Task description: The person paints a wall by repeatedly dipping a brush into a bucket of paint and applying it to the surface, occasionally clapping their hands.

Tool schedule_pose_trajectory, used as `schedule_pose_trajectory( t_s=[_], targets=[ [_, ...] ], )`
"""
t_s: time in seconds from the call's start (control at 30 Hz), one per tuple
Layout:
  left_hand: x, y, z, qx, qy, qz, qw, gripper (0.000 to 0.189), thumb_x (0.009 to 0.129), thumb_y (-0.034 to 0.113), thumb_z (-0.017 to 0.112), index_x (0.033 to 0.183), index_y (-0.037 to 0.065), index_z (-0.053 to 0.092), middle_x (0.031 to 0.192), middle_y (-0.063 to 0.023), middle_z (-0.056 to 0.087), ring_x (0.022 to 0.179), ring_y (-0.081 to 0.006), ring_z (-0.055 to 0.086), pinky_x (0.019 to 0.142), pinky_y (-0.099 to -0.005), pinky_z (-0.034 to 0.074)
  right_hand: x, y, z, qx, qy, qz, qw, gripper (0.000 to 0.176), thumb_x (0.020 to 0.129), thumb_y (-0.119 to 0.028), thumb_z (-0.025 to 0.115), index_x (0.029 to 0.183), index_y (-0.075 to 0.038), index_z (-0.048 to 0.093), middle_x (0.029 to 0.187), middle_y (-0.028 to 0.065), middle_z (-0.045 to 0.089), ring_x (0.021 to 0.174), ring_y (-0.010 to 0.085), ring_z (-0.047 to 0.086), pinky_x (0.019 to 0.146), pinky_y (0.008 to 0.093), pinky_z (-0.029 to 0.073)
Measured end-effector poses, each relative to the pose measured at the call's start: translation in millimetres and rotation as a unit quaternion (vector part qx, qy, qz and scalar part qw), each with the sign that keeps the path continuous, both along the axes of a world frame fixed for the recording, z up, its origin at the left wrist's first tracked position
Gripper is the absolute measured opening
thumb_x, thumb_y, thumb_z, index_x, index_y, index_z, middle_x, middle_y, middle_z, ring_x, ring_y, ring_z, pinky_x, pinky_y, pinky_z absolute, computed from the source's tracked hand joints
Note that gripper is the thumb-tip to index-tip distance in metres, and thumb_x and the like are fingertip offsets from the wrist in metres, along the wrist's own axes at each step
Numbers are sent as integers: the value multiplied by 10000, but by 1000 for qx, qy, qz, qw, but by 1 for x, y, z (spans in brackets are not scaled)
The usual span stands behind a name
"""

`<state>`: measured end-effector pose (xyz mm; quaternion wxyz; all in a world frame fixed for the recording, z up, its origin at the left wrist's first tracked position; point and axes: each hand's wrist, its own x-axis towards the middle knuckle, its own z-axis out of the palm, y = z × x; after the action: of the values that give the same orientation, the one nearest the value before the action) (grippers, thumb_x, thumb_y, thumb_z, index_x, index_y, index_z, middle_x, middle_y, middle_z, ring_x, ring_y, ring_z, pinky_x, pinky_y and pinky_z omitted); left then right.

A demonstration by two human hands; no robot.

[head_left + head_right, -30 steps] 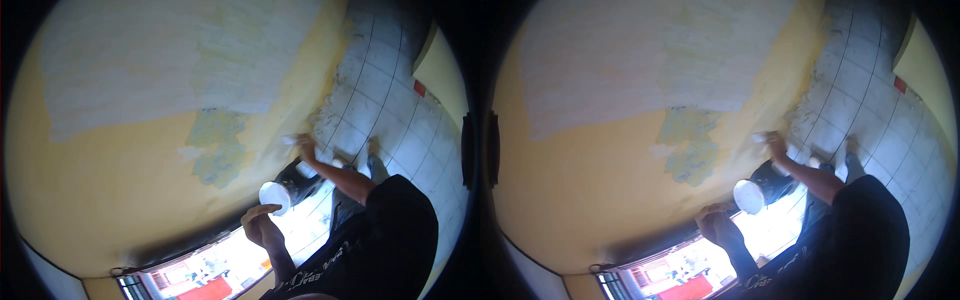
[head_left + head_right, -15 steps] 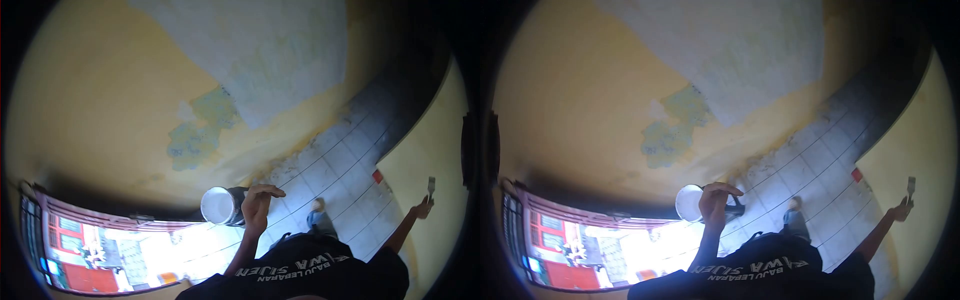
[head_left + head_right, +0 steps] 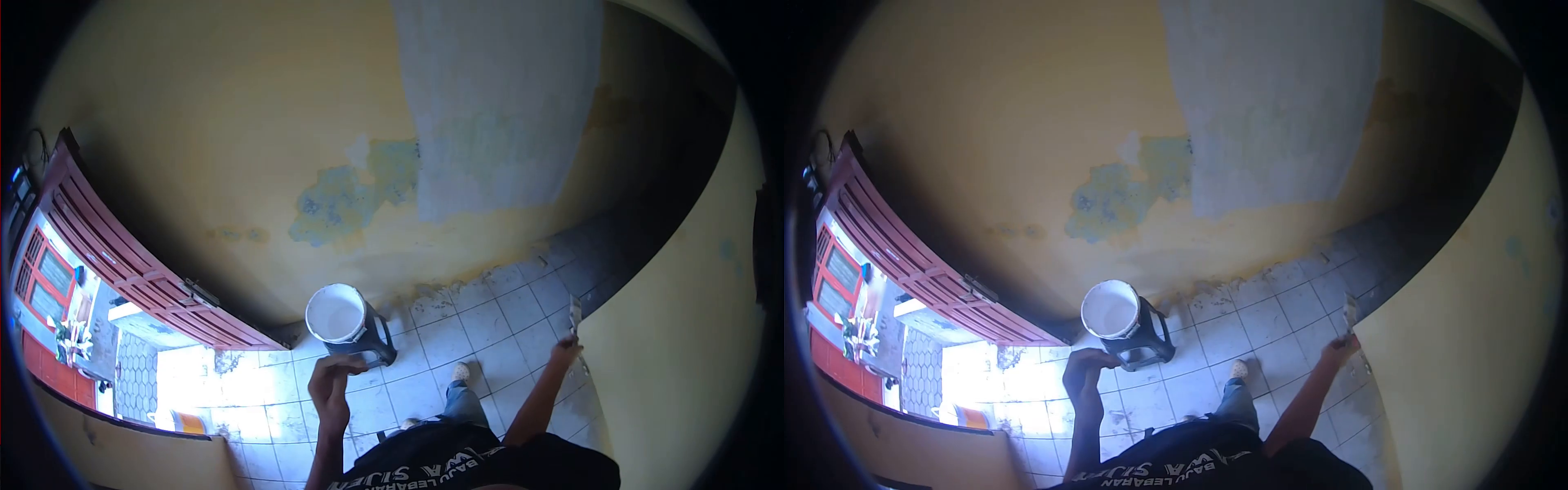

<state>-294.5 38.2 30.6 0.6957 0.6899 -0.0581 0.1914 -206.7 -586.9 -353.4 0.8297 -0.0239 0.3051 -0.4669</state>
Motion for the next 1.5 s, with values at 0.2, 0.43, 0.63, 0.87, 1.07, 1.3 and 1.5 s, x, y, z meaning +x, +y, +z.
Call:
schedule_pose_trajectory(
  t_s=[0.2,0.43,0.63,0.87,1.07,1.3,1.5],
  targets=[
    [-43,50,-3,14,-57,186,981,150,1011,29,520,1108,-29,619,965,-166,714,874,-251,721,806,-360,567,58,73,56,38,-12,122,992,494,1122,-542,434,991,-115,646,853,21,688,707,141,631,645,243,541],
    [-52,64,-2,-1,-27,292,956,141,982,0,522,1081,-4,622,918,-130,698,852,-220,694,796,-346,562,103,103,125,-9,-74,149,986,471,1076,-579,526,1060,-123,643,896,51,693,728,151,649,681,246,564],
    [-2,54,-10,-12,-30,280,959,150,954,-10,539,1067,-3,637,929,-123,692,870,-213,679,808,-356,556,117,81,116,-29,-50,167,984,463,1089,-568,512,1072,-123,639,871,26,665,681,131,614,609,240,503],
    [107,16,-26,14,0,153,988,195,959,12,555,1096,-37,686,1033,-132,693,929,-226,692,858,-356,574,163,120,138,-4,-14,174,985,447,1101,-500,531,1021,-83,671,842,45,679,669,137,621,623,256,522],
    [156,-36,-25,35,106,37,993,234,1022,49,525,1157,-50,688,1157,-160,721,1080,-233,704,979,-362,533,213,210,98,49,76,366,926,442,1089,-498,557,1074,-79,697,865,57,695,686,142,639,632,244,520],
    [145,-31,-67,124,352,-37,927,317,1044,82,572,1345,35,658,1334,-143,687,1182,-262,681,1037,-395,525,258,382,42,-31,215,617,756,439,1030,-325,724,1328,-19,625,1071,91,716,912,154,692,706,261,580],
    [173,17,-115,54,349,84,932,336,1045,88,576,1370,35,643,1363,-155,674,1207,-270,680,1061,-395,514,299,544,17,-605,89,635,472,308,979,-185,772,1212,12,731,990,87,736,898,170,708,782,322,597]
  ],
)
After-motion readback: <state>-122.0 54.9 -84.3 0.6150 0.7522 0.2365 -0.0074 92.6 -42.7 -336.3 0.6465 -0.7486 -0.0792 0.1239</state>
